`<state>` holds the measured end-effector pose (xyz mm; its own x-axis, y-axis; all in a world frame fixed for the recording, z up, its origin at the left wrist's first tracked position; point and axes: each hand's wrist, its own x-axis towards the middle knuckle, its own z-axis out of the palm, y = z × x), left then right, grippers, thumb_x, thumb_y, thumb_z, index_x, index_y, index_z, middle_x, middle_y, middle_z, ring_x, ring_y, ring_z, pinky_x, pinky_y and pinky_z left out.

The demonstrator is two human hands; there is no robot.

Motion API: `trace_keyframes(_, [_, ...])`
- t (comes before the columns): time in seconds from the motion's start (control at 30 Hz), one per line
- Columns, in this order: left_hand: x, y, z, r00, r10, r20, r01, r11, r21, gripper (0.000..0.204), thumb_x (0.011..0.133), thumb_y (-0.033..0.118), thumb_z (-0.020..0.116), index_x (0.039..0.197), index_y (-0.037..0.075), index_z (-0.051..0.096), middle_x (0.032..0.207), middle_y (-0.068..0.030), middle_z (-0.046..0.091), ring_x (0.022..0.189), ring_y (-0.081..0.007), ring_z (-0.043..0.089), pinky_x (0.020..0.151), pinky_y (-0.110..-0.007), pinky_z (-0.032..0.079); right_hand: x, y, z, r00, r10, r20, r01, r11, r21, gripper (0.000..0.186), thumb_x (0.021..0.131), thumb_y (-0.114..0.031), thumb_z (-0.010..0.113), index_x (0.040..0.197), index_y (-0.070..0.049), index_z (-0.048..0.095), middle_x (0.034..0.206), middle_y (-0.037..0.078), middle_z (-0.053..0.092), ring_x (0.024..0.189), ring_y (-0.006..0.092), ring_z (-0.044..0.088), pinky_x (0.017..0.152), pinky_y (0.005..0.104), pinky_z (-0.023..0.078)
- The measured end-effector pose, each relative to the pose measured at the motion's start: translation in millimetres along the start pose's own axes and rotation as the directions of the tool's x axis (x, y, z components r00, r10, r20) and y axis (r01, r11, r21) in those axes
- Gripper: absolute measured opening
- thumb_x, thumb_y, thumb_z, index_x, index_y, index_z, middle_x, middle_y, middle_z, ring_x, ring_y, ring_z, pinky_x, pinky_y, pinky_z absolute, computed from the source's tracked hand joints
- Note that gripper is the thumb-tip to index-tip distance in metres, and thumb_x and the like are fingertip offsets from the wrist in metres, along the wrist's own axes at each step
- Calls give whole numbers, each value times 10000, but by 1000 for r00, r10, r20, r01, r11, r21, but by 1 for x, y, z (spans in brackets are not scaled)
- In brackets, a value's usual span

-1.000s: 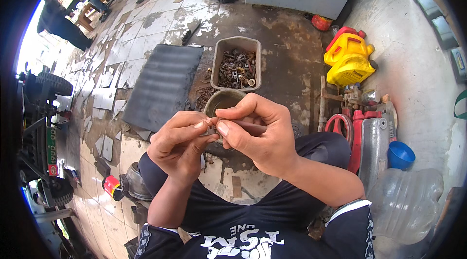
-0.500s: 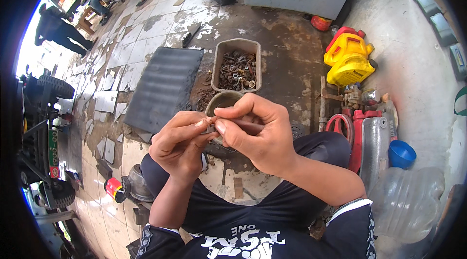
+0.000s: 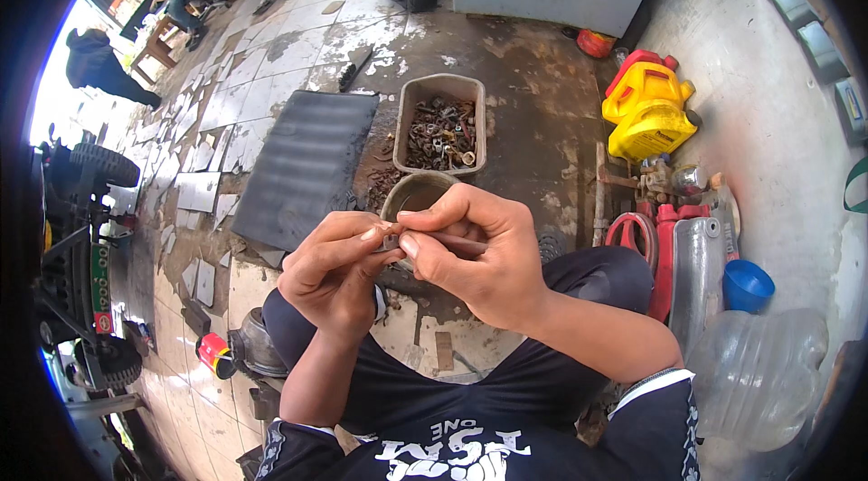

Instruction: The person sits on the floor and uses both hands to manipulate a small metal lock cylinder, repeatedly inserting and removing a pin or key component. The person continues to adjust the internal parts of the cylinder throughout the clip.

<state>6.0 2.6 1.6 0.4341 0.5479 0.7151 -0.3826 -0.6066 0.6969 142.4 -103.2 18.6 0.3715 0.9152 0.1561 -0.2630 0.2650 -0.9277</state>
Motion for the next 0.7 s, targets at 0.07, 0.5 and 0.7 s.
trace_keyframes(0.07, [-1, 1, 0, 1000, -16, -10, 16, 1000, 0, 194, 736, -87, 740, 913, -31, 681, 886, -181, 701, 813, -244, 679, 711, -311, 542, 2, 1, 1, 999, 42, -23, -40, 996, 85, 109, 872, 43, 638, 976, 55, 609, 907, 78, 643, 771, 72, 618, 670, 196, 522])
trace_keyframes(0.5, [0, 0, 4, 999, -4, -44, 2, 1000, -24, 191, 726, -80, 756, 904, -28, 708, 893, -159, 704, 807, -228, 686, 717, -304, 542, 2, 0, 3, 996, 79, -43, -71, 984, 163, 116, 872, 37, 644, 981, 50, 606, 897, 77, 638, 758, 75, 617, 658, 202, 519])
trace_keyframes(0.7, [-2, -2, 2, 999, 28, -26, -28, 1000, 3, 194, 748, -70, 742, 924, -25, 674, 891, -165, 697, 825, -253, 676, 744, -348, 538, 3, 6, 1, 999, 39, -22, -36, 992, 122, 119, 879, 25, 634, 991, 47, 602, 901, 76, 633, 746, 78, 611, 661, 211, 517])
